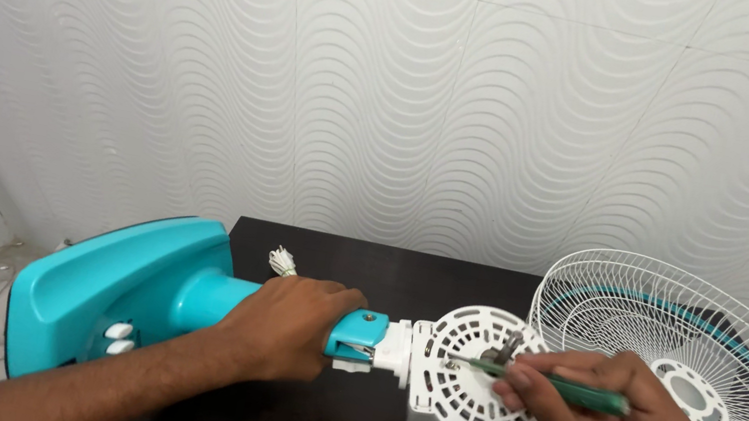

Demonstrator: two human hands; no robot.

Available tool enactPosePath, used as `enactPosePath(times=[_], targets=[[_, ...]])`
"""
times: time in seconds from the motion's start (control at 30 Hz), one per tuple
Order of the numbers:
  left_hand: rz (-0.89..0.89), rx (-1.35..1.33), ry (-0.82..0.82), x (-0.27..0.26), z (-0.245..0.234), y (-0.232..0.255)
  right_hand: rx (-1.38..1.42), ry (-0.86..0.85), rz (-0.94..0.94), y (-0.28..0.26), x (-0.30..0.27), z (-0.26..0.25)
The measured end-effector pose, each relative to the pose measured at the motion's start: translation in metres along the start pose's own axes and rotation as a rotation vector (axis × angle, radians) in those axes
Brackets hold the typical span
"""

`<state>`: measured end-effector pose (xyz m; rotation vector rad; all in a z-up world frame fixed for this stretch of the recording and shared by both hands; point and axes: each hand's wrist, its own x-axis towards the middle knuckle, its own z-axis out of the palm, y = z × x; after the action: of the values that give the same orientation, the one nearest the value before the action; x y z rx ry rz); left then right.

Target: The person uses a screwdriver to loosen and remove a nut from the rear of a white fan motor housing. They then reinsert the nut and tighten it again, repeating the process while holding the motor and fan base.

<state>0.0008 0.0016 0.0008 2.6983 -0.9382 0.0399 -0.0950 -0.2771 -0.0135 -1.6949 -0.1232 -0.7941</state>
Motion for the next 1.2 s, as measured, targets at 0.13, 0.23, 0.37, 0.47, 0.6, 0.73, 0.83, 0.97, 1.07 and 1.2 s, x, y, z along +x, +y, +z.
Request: enactPosePath(times=[0.13, 0.23, 0.37, 0.47, 0.6, 0.73, 0.83, 0.97, 1.07, 1.2], targets=[[-0.008, 0.001, -0.095, -0.003, -0.003, -0.005, 0.024, 0.016, -0.05, 0.013, -0.009, -0.026], [0.011, 0.005, -0.14, -0.005, -0.005, -0.01, 0.135, -0.046, -0.181, 0.026, -0.009, -0.055], [0.083, 0.0, -0.178, -0.003, -0.004, -0.017, 0.221, 0.152, -0.152, 0.049, -0.015, -0.063], [0.122, -0.009, -0.202, 0.0, -0.002, -0.022, 0.184, 0.154, -0.022, 0.05, -0.019, -0.063], [0.204, 0.006, -0.199, 0.007, 0.004, -0.026, 0.052, 0.134, 0.032, 0.05, -0.023, -0.053], [0.232, 0.008, -0.213, 0.013, 0.007, -0.028, -0.079, 0.108, 0.228, 0.082, -0.034, -0.057], [0.224, 0.007, -0.232, 0.018, 0.007, -0.028, -0.079, -0.13, 0.245, 0.121, -0.042, -0.076], [0.216, 0.034, -0.251, 0.022, 0.007, -0.027, 0.171, -0.247, 0.285, 0.149, -0.035, -0.076], [0.241, 0.016, -0.248, 0.024, 0.007, -0.026, -0.06, -0.436, -0.073, 0.146, -0.029, -0.061], [0.246, 0.012, -0.266, 0.025, 0.007, -0.025, -0.109, -0.507, 0.096, 0.148, -0.016, -0.047]])
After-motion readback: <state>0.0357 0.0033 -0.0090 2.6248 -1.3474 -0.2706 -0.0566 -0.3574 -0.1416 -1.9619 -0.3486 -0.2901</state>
